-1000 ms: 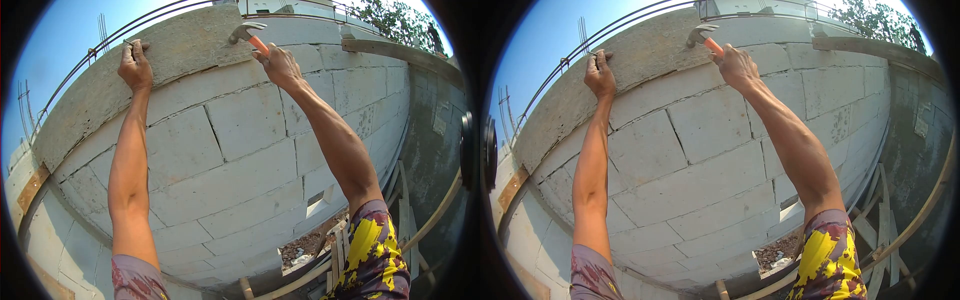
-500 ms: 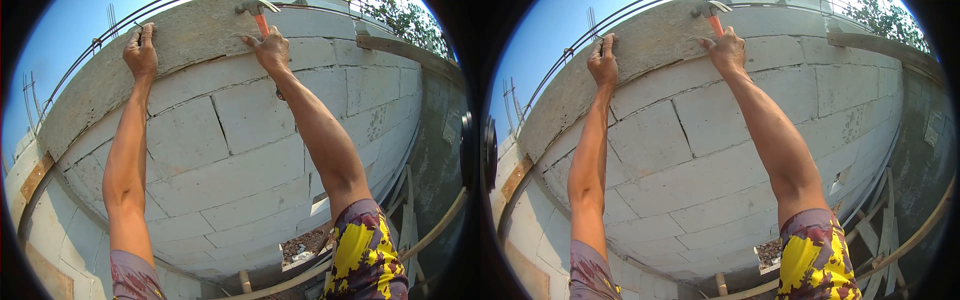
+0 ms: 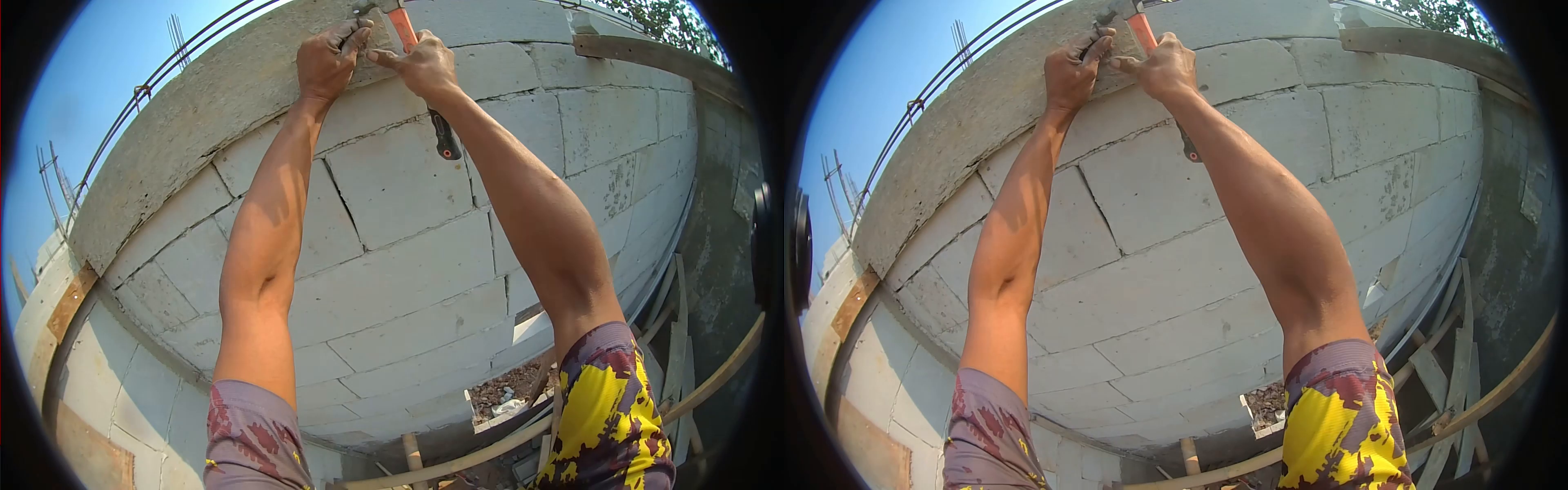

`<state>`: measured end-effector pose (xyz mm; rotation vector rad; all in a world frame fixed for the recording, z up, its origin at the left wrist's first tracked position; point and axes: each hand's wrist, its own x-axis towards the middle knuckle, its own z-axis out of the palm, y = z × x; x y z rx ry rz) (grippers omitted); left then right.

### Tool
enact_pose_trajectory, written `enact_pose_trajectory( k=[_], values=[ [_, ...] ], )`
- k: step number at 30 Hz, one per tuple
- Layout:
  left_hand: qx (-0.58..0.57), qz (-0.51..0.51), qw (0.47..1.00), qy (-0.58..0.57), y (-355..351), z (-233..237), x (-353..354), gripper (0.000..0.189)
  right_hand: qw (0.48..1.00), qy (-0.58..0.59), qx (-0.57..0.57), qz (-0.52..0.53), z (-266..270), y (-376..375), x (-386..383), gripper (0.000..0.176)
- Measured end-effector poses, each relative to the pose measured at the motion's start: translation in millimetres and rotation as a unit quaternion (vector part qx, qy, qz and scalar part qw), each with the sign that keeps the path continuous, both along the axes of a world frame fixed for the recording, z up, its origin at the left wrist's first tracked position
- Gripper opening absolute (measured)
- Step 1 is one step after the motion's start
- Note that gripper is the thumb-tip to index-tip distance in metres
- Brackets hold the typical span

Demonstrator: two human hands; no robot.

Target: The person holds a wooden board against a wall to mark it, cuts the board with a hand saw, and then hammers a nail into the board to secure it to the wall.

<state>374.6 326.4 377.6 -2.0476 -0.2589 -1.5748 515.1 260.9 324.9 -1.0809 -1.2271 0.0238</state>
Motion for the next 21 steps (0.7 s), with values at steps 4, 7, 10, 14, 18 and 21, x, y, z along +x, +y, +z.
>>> enact_pose_trajectory(
  k=[4,7,10,14,18,21],
  values=[
    [-0.02,-0.011,1.0,-0.016,1,0,0,0.02,0.981,0.057,0.046,0.177,-18,-23,56,0.043],
    [-0.019,-0.021,0.999,-0.015,2,-1,1,0.02,0.973,0.072,0.091,0.199,-48,-43,81,0.038],
    [-0.018,-0.019,1.0,-0.004,-1,-2,1,0.022,0.995,-0.094,-0.036,0.015,-52,-71,94,0.038],
    [0.015,0.004,1.0,0.002,-1,-1,1,0.021,0.991,-0.132,0.009,0.01,-30,-93,88,0.039],
    [0.019,0.004,1.0,0.003,-1,-1,2,0.02,0.982,-0.095,0.159,-0.025,0,-93,51,0.039],
    [0.019,0.003,1.0,-0.001,-3,-1,3,0.02,0.96,-0.117,0.254,-0.02,6,-46,44,0.041]
  ],
)
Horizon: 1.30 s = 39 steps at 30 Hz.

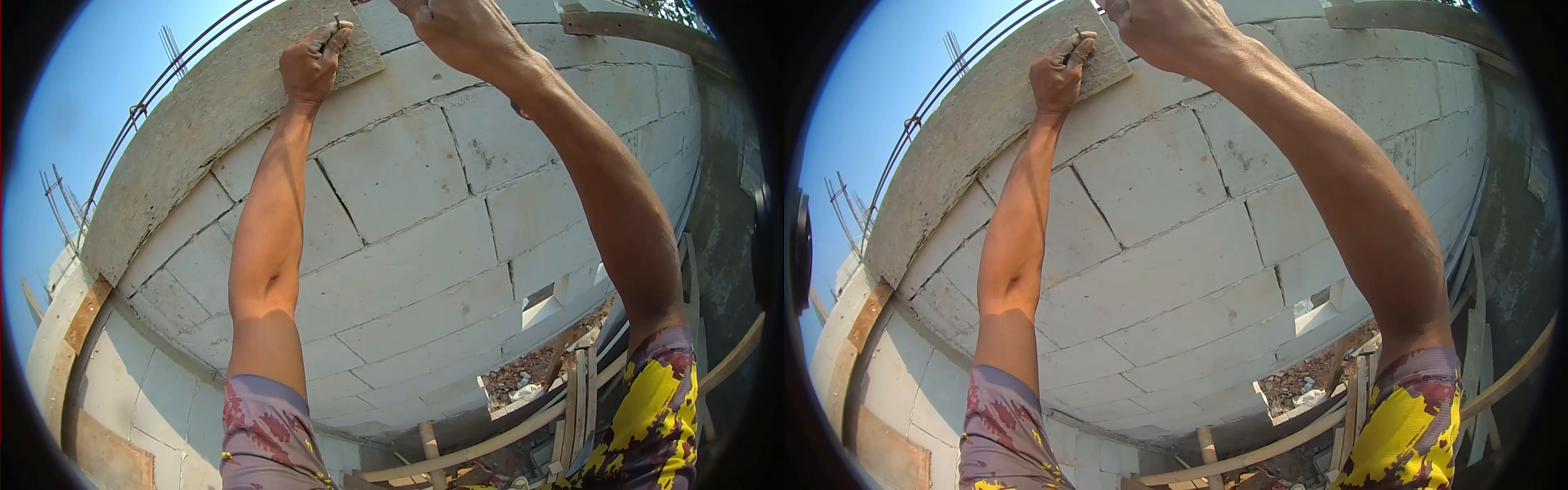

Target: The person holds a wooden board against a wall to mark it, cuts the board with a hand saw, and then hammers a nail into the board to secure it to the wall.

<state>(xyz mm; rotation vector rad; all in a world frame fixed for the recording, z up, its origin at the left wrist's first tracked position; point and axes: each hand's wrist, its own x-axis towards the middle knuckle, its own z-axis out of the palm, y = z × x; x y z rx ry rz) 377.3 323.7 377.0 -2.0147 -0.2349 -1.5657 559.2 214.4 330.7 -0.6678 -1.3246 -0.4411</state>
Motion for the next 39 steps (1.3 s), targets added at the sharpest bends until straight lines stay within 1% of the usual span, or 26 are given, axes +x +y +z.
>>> enact_pose_trajectory(
  k=[2,4,5,6,7,8,10,12,13,14,16,17,18,20,21,22,24,25,28,29,30,32,33,34,37,39],
  values=[
    [-0.004,0.007,1.0,0.0,-2,-1,0,0.02,0.992,-0.104,0.066,-0.001,2,22,5,0.039],
    [0.0,0.023,1.0,0.0,-2,-1,0,0.02,0.989,-0.133,-0.057,-0.015,8,22,7,0.036],
    [0.0,0.023,1.0,-0.003,-2,-1,-1,0.02,0.842,-0.311,0.015,-0.44,16,19,4,0.039],
    [-0.003,0.021,1.0,-0.003,-1,-1,-1,0.02,0.842,-0.312,0.015,-0.44,13,13,9,0.039],
    [-0.005,0.018,1.0,-0.001,0,-1,-1,0.02,0.962,-0.154,-0.038,-0.22,11,-56,-7,0.038],
    [-0.006,0.018,1.0,-0.002,1,0,-1,0.02,0.996,0.017,-0.089,0.019,11,-94,-20,0.038],
    [0.007,0.008,1.0,-0.001,1,0,0,0.02,0.994,0.089,0.025,-0.051,10,-21,-18,0.039],
    [0.004,0.022,1.0,0.0,1,-1,-1,0.02,0.986,-0.064,0.156,-0.02,6,42,-5,0.038],
    [0.004,0.037,0.999,0.0,1,-1,-1,0.02,0.989,-0.132,-0.055,0.025,11,36,4,0.037],
    [0.005,0.035,0.999,0.001,1,0,1,0.02,0.99,-0.131,-0.054,0.022,13,37,11,0.037],
    [0.005,0.007,1.0,-0.007,3,-1,0,0.02,0.957,-0.183,0.068,-0.214,16,38,17,0.037],
    [0.006,0.007,1.0,-0.009,4,0,0,0.02,0.991,-0.084,0.099,0.045,19,-35,0,0.04],
    [0.001,0.005,1.0,-0.011,5,0,0,0.02,0.99,-0.085,0.099,0.046,22,-75,-17,0.04],
    [-0.003,0.004,1.0,-0.013,5,1,0,0.02,0.967,0.15,-0.2,-0.04,27,-114,-37,0.041],
    [-0.001,0.004,1.0,-0.013,5,1,0,0.02,0.995,0.103,0.0,-0.004,14,-68,-25,0.041],
    [0.0,0.004,1.0,-0.011,5,0,0,0.021,0.995,0.104,-0.002,-0.005,11,-14,-15,0.041],
    [-0.015,0.028,0.999,-0.008,2,-3,-1,0.021,0.972,-0.154,0.178,-0.016,12,61,3,0.041],
    [-0.025,0.052,0.998,-0.009,1,0,-1,0.021,0.984,-0.155,0.082,0.008,16,49,6,0.039],
    [-0.002,0.029,1.0,-0.006,3,-1,0,0.022,0.994,-0.068,0.068,0.051,25,-42,-5,0.038],
    [-0.002,0.03,1.0,-0.009,4,-1,0,0.022,0.992,0.051,-0.11,-0.03,18,-94,-16,0.038],
    [0.006,0.025,1.0,-0.01,4,-1,0,0.022,0.992,0.049,-0.11,-0.029,13,-97,-20,0.038],
    [0.012,0.02,1.0,-0.01,5,0,-1,0.023,0.99,0.127,0.016,0.064,8,-94,-27,0.042],
    [0.011,0.025,1.0,-0.008,6,1,-1,0.023,0.965,0.031,0.258,0.028,9,-37,-23,0.041],
    [0.01,0.029,1.0,-0.006,5,1,0,0.023,0.996,-0.084,0.015,0.029,8,24,0,0.04],
    [-0.002,0.036,0.999,-0.004,5,1,-1,0.023,0.987,-0.144,0.019,0.065,18,20,6,0.039],
    [-0.004,0.031,0.999,-0.009,3,0,1,0.023,0.999,-0.026,-0.044,0.018,27,-44,-1,0.04]
  ],
)
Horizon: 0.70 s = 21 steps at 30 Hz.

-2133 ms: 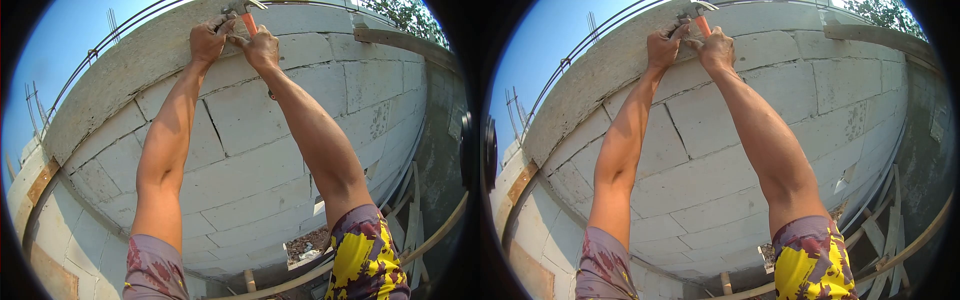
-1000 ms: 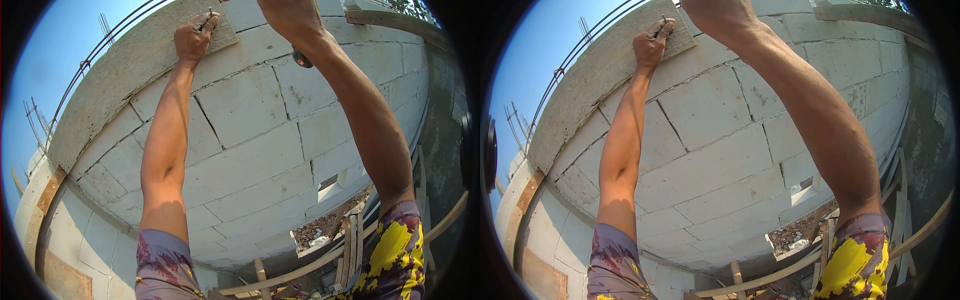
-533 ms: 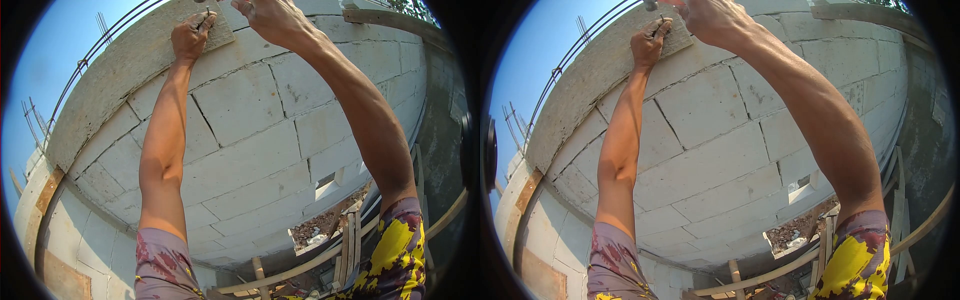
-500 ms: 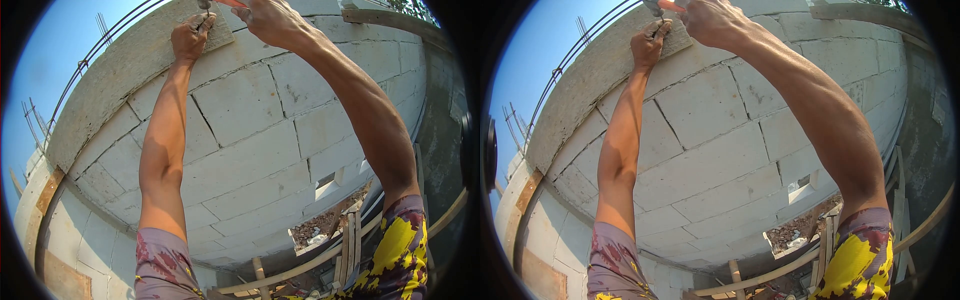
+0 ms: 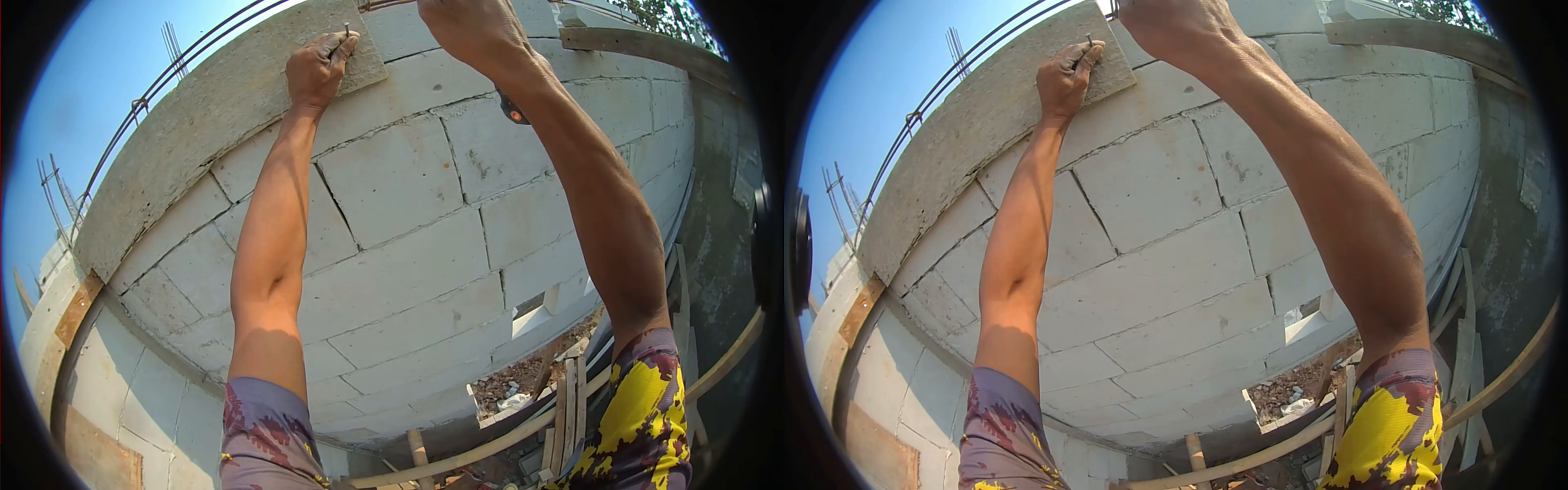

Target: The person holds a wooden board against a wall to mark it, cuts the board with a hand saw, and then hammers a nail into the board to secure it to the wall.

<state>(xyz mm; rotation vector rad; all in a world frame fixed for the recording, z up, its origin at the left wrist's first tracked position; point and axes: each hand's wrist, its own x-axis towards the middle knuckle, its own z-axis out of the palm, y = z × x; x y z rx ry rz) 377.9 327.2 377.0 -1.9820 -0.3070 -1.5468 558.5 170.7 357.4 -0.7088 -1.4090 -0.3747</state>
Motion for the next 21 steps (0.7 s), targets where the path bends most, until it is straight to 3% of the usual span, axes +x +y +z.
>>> enact_pose_trajectory(
  k=[3,4,6,7,9,10,11,12,13,14,17,21],
  values=[
    [0.01,0.0,1.0,-0.003,1,0,-2,0.023,0.991,0.097,-0.075,0.047,-5,-64,-7,0.04],
    [0.024,0.0,1.0,-0.001,1,0,-1,0.023,0.991,0.098,-0.076,0.047,-6,-40,-5,0.04],
    [0.024,0.003,1.0,-0.001,4,-1,-2,0.024,0.992,-0.085,0.083,0.052,-15,52,2,0.037],
    [0.029,0.005,1.0,-0.001,1,0,0,0.024,0.974,-0.101,0.202,0.006,-19,59,-11,0.037],
    [0.033,-0.003,0.999,-0.002,0,3,2,0.025,0.988,-0.139,0.065,-0.01,-10,56,12,0.034],
    [0.028,-0.005,1.0,-0.001,1,-1,1,0.026,0.988,-0.14,0.063,-0.01,-9,48,14,0.034],
    [0.03,-0.005,1.0,-0.004,1,0,1,0.026,0.972,-0.104,0.059,-0.202,-5,34,12,0.034],
    [0.02,0.003,1.0,-0.001,2,-1,0,0.026,0.92,-0.062,0.05,-0.383,-2,18,10,0.035],
    [0.011,0.01,1.0,-0.001,2,-1,-1,0.026,0.977,0.099,-0.186,-0.003,1,-81,-10,0.036],
    [0.01,0.012,1.0,-0.003,1,-1,-2,0.026,0.978,0.096,-0.187,-0.002,-2,-60,-12,0.036],
    [0.006,0.001,1.0,0.001,-2,-4,0,0.027,0.991,-0.027,0.134,-0.015,-22,47,-5,0.038],
    [0.025,0.008,1.0,-0.003,2,0,2,0.027,0.964,-0.145,0.213,-0.071,-10,55,16,0.035]
  ],
)
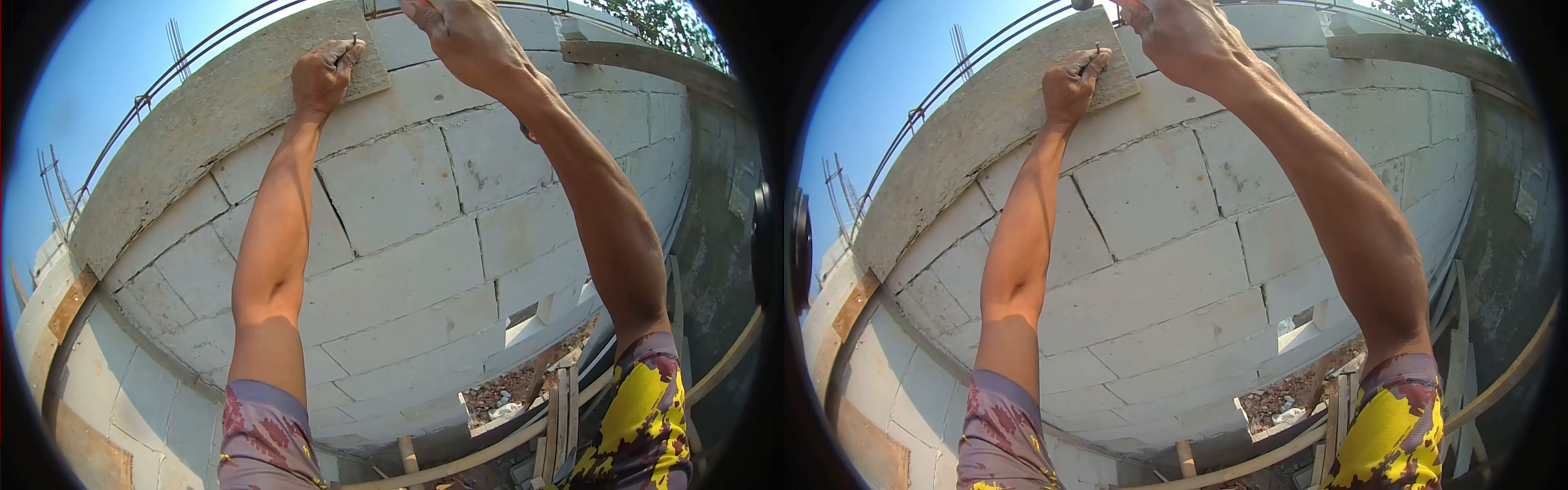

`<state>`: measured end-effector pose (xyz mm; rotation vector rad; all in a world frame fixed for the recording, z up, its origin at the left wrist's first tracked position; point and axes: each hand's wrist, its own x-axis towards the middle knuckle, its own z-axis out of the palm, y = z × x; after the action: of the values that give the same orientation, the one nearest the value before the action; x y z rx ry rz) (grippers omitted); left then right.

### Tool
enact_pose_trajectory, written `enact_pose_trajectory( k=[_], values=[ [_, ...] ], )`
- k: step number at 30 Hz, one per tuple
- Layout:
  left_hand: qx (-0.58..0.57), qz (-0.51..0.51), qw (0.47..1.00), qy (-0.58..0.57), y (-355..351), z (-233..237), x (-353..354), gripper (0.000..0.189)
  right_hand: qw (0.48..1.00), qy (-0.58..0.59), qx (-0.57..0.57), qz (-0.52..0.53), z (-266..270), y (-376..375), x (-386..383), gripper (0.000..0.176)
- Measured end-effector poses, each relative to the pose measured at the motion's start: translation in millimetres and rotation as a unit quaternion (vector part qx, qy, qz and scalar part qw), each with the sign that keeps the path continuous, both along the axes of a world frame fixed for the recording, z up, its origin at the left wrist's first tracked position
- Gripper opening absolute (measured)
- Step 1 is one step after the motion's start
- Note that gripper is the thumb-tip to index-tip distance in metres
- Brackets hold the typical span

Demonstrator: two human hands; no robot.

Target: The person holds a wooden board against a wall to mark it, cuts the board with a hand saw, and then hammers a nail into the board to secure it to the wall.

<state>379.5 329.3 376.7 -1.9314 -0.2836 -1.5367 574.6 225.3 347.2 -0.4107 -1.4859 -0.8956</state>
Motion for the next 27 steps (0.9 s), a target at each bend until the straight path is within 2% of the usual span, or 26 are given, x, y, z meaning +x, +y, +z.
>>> enact_pose_trajectory(
  k=[1,2,4,5,7,8,10,12,13,14,15,16,17,18,19,20,22,23,24,26,27],
  values=[
    [0.004,0.007,1.0,0.0,2,0,-1,0.027,0.928,0.247,-0.272,-0.063,5,-52,-12,0.031],
    [0.004,0.01,1.0,0.0,2,-1,-2,0.027,0.917,0.232,-0.242,-0.218,11,-73,-15,0.035],
    [-0.004,0.007,1.0,0.004,0,-1,-2,0.027,0.906,0.279,-0.132,-0.291,21,-72,-4,0.042],
    [-0.006,0.008,1.0,0.006,-1,-1,-3,0.027,0.905,0.28,-0.135,-0.291,13,-65,-6,0.042],
    [-0.016,-0.005,1.0,0.001,-3,-2,-1,0.027,0.98,0.147,-0.113,-0.065,-11,-50,-18,0.031],
    [-0.016,-0.007,1.0,0.001,-5,-4,0,0.027,0.939,0.072,-0.317,-0.111,-12,-47,-21,0.032],
    [-0.014,-0.01,1.0,0.007,-7,-2,0,0.027,0.933,0.073,-0.343,-0.077,-12,-68,-11,0.033],
    [-0.013,-0.002,1.0,0.006,-3,-2,-1,0.027,0.945,0.256,-0.161,-0.121,-5,-9,-1,0.046],
    [-0.012,0.003,1.0,0.005,-1,-2,-2,0.026,0.905,0.403,-0.083,-0.107,-5,-69,-43,0.049],
    [-0.013,0.007,1.0,0.004,1,-2,-3,0.026,0.919,0.292,-0.226,-0.14,14,-66,-4,0.057],
    [-0.001,0.007,1.0,0.006,2,0,-3,0.026,0.945,0.318,-0.074,0.011,16,-74,-15,0.057],
    [0.01,0.006,1.0,0.009,2,0,-2,0.026,0.926,0.332,0.08,0.16,13,-80,-26,0.057],
    [0.008,0.004,1.0,0.01,-3,-1,-1,0.026,0.96,0.257,-0.072,0.085,0,-78,-25,0.044],
    [-0.033,0.03,0.999,0.006,-9,-2,-1,0.026,0.96,0.172,-0.221,0.008,-17,-67,-22,0.034],
    [-0.073,0.055,0.996,0.002,-14,-3,-1,0.027,0.947,0.067,-0.283,-0.137,-18,-57,-29,0.033],
    [-0.068,0.054,0.996,0.005,-12,-2,1,0.027,0.948,0.071,-0.278,-0.137,-17,-55,-22,0.033],
    [0.026,0.001,1.0,0.003,-3,-2,1,0.019,0.955,0.075,-0.279,-0.068,-6,-61,-14,0.042],
    [0.028,0.004,1.0,0.0,-3,-1,1,0.019,0.991,0.076,-0.109,-0.027,-1,-62,-12,0.04],
    [0.026,0.004,1.0,0.0,-3,-1,1,0.019,0.95,0.274,-0.103,-0.11,6,-12,0,0.049],
    [0.023,0.013,1.0,-0.005,-4,-3,0,0.018,0.908,0.243,-0.084,-0.331,19,-22,5,0.046],
    [0.015,0.015,1.0,-0.005,-6,-3,0,0.019,0.912,0.238,-0.082,-0.324,18,-23,1,0.046]
  ],
)
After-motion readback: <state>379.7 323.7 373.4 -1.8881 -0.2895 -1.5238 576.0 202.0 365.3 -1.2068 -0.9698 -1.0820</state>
